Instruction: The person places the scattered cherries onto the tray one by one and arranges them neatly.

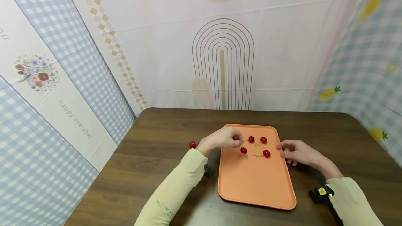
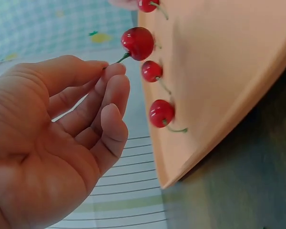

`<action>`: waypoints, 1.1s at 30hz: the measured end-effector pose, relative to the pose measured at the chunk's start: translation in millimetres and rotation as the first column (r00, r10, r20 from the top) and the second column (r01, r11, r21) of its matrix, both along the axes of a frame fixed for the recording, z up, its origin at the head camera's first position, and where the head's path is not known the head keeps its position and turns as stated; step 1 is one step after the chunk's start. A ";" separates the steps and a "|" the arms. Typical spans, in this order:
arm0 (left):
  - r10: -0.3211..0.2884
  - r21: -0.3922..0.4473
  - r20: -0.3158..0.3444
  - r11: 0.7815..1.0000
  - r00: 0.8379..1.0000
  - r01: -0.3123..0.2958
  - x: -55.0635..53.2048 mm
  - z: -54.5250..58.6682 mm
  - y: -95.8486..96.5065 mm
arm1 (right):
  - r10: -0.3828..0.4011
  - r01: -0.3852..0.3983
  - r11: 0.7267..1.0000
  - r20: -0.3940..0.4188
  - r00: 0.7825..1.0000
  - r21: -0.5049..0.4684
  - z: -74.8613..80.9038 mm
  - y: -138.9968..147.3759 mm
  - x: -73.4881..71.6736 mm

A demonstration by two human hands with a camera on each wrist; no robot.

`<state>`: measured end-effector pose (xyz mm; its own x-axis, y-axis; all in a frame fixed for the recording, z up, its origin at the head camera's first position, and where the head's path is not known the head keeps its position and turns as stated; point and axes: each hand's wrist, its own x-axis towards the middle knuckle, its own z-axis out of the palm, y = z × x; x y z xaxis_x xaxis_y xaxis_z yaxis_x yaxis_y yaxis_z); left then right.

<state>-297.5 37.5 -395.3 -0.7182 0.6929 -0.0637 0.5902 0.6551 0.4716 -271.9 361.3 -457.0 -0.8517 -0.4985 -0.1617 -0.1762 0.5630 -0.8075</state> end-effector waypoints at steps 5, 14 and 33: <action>0.038 -0.009 -0.016 0.999 0.999 -0.038 -5.4 -10.5 11.1 | -0.004 0.004 1.000 -0.003 1.000 0.006 -0.8 -0.5 0.2; 0.044 -0.140 -0.032 0.989 0.999 -0.048 -7.6 -24.2 17.7 | -0.016 0.016 1.000 0.014 1.000 0.006 0.4 -3.0 0.9; 0.033 -0.272 -0.042 0.961 0.999 -0.044 -2.5 -30.2 22.1 | -0.017 0.017 1.000 0.008 1.000 0.017 -0.2 -1.0 0.3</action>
<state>-300.0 59.6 -425.5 -0.7494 0.6246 -0.2195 0.5756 0.7785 0.2501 -271.5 360.3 -457.2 -0.8588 -0.4809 -0.1766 -0.1602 0.5795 -0.7991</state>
